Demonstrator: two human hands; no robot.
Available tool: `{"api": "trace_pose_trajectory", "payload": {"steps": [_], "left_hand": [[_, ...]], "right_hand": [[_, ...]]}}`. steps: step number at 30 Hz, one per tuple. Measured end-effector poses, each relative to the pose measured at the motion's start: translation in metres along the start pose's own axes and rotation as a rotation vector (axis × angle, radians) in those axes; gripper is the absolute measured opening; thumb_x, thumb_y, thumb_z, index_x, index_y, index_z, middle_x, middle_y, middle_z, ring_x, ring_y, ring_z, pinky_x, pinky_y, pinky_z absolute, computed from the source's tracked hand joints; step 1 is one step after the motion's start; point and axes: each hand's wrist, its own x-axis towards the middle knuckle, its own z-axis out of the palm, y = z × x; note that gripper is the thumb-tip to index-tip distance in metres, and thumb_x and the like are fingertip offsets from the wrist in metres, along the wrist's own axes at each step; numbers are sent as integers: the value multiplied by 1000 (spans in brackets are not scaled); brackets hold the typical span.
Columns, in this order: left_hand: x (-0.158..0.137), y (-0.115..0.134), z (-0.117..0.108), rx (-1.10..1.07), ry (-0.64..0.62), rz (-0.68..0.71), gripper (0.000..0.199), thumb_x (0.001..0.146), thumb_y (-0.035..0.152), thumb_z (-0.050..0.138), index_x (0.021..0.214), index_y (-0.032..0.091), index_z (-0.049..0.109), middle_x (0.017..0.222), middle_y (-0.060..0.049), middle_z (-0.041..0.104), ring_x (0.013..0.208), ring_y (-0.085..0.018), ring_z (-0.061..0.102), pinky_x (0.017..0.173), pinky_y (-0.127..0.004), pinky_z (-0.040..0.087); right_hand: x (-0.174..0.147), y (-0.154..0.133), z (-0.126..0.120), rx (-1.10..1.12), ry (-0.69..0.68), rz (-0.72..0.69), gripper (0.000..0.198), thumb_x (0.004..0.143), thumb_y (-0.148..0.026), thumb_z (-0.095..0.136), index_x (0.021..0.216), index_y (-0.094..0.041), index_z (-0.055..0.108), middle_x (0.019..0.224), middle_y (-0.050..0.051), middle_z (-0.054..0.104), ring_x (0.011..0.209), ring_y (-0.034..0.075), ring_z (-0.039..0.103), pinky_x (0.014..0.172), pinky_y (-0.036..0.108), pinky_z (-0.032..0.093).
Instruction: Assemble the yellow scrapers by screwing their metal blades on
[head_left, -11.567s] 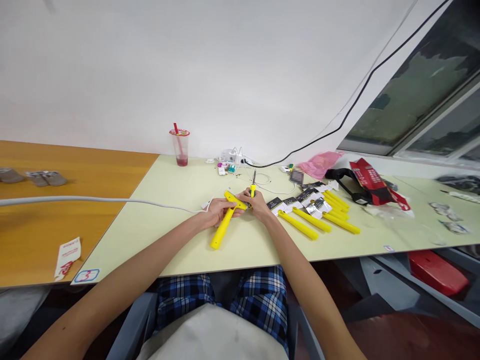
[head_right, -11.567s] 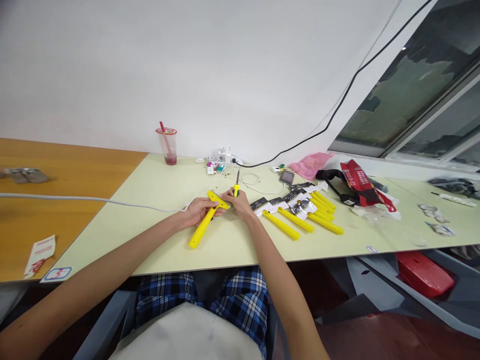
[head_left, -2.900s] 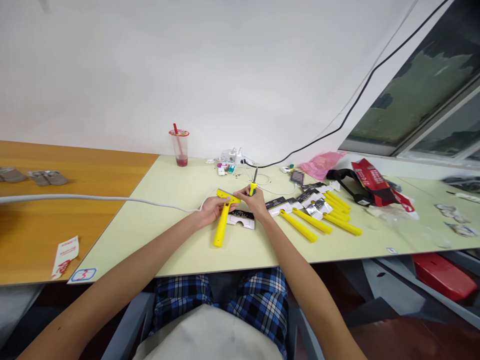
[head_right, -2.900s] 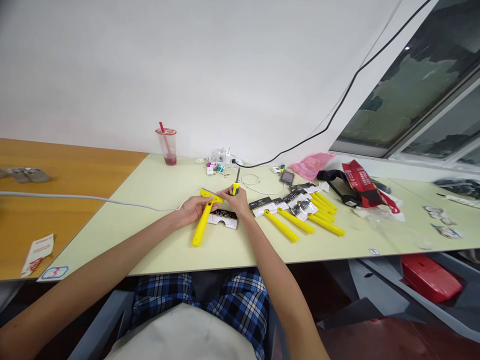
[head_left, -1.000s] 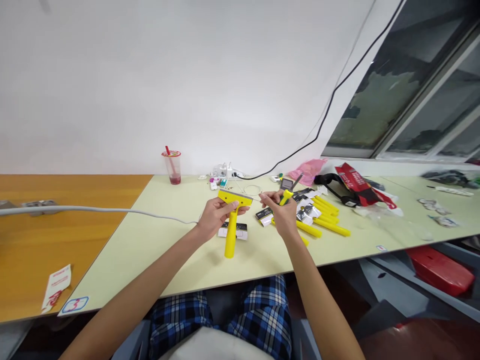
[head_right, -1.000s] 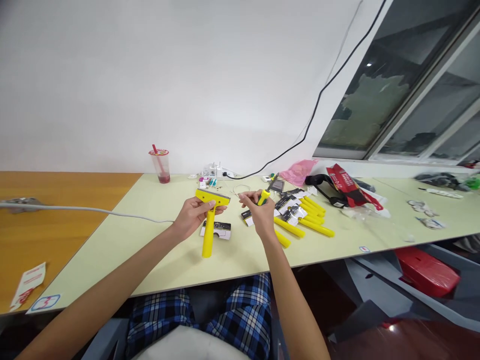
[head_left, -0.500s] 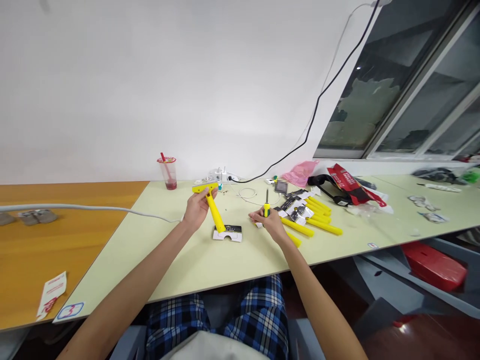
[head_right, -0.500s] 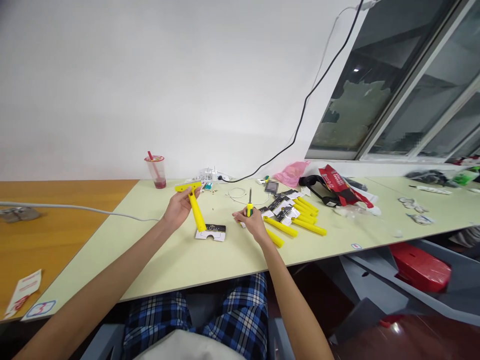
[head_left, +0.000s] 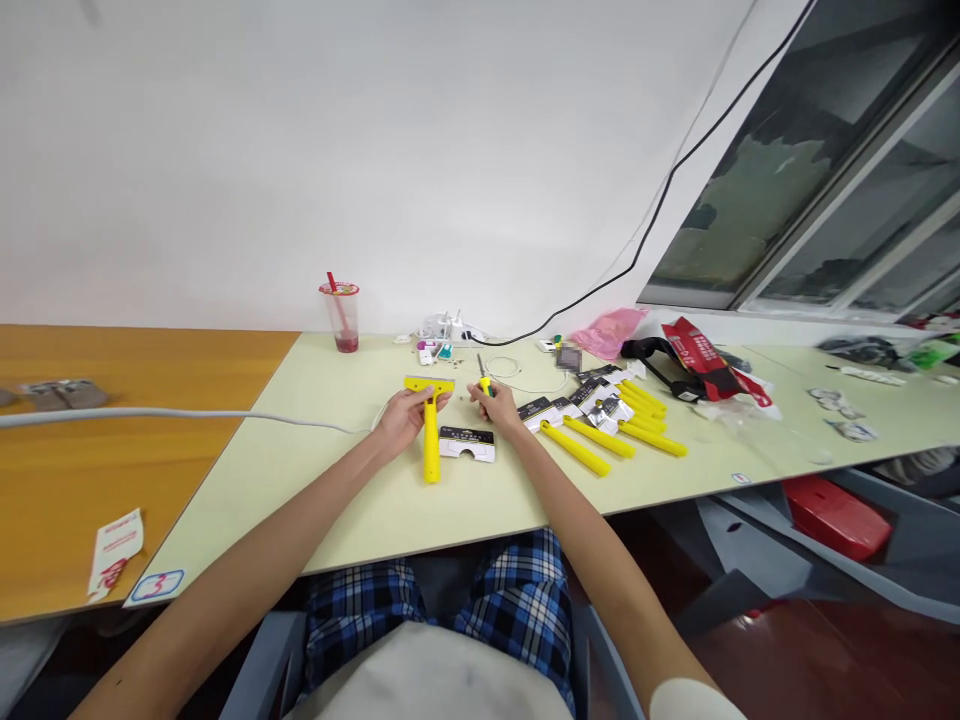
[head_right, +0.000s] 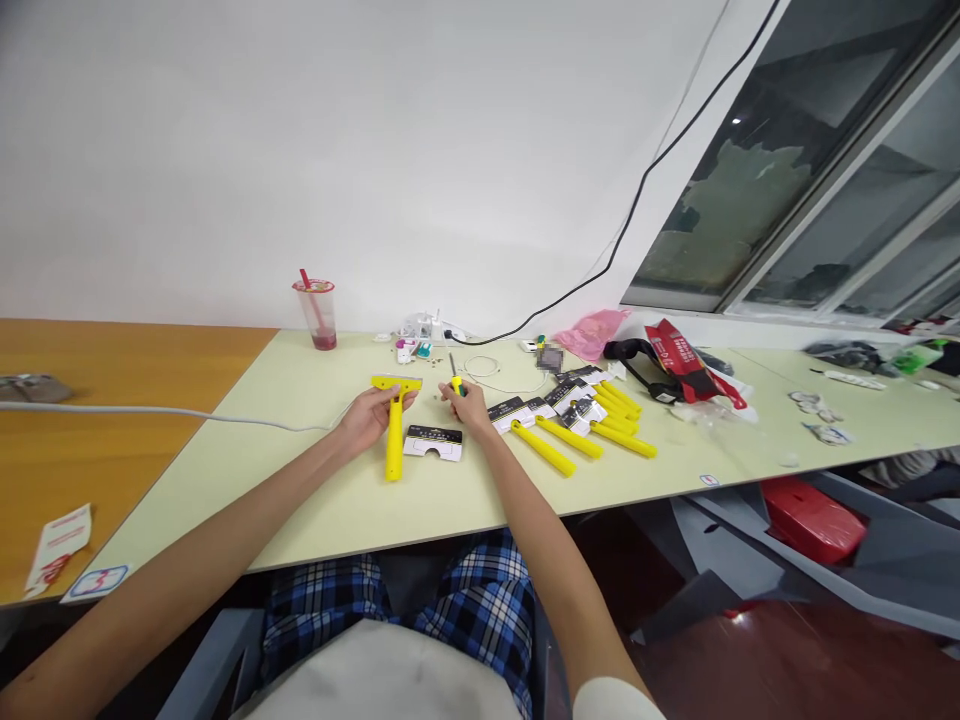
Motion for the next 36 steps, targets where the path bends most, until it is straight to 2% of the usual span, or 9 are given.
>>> {"api": "trace_pose_trajectory", "payload": {"steps": [4, 10, 14, 16, 21, 26, 30, 33, 36], "left_hand": [[-2, -8, 3, 25, -63, -54, 9, 91, 9, 77, 100, 7, 78, 110, -20, 83, 102, -25, 83, 102, -35, 66], [-4, -10, 2, 56, -23, -134, 8, 93, 10, 76, 100, 7, 78, 108, -19, 83, 92, -22, 82, 96, -34, 67], [-3, -10, 2, 62, -16, -152, 11, 91, 10, 79, 101, 6, 77, 107, -20, 83, 91, -22, 82, 95, -34, 66], [-3, -11, 1, 66, -3, -155, 11, 91, 10, 78, 101, 6, 77, 106, -20, 83, 91, -22, 82, 92, -32, 66], [-2, -13, 0, 54, 23, -150, 8, 89, 9, 79, 96, 8, 77, 107, -18, 83, 91, -22, 81, 86, -30, 67], [0, -14, -1, 48, 28, -152, 7, 89, 10, 80, 95, 8, 77, 110, -19, 82, 92, -22, 82, 86, -30, 67], [0, -14, -2, 45, 24, -145, 12, 86, 10, 83, 96, 9, 78, 110, -19, 82, 91, -23, 82, 86, -32, 68], [-1, -14, -2, 51, 11, -140, 10, 86, 11, 83, 95, 9, 78, 110, -19, 82, 91, -23, 82, 84, -32, 68], [-1, -14, -2, 55, 14, -142, 7, 87, 11, 81, 94, 9, 78, 110, -19, 82, 89, -22, 81, 82, -30, 68]], "right_hand": [[-4, 7, -4, -10, 58, -21, 58, 73, -73, 87, 94, -21, 72, 89, 4, 75, 52, 11, 47, 43, 28, 39], [-6, 8, -4, -115, 32, -26, 53, 74, -66, 86, 101, -21, 77, 79, 2, 70, 53, 15, 51, 46, 30, 41], [-5, 8, -8, -434, 55, -150, 37, 89, -58, 70, 95, -22, 77, 91, 5, 77, 74, 21, 65, 69, 34, 52], [-3, 9, -14, -528, 83, -179, 30, 90, -52, 68, 87, -23, 73, 90, 6, 77, 85, 24, 66, 81, 35, 52], [2, 14, -30, -625, 152, -164, 22, 92, -44, 65, 86, -23, 70, 93, 9, 76, 92, 28, 65, 87, 38, 48], [1, 13, -31, -625, 50, -204, 28, 94, -51, 67, 93, -25, 76, 102, 6, 80, 98, 27, 69, 91, 37, 50], [-3, 12, -22, -660, -41, -226, 32, 95, -56, 70, 89, -26, 79, 104, 7, 80, 98, 27, 71, 90, 37, 51], [-4, 14, -17, -684, -66, -238, 34, 94, -59, 72, 87, -26, 80, 101, 7, 80, 97, 28, 71, 89, 37, 52], [1, 19, -19, -625, -45, -248, 36, 97, -59, 68, 94, -26, 81, 105, 7, 81, 99, 27, 73, 93, 36, 54]]}}
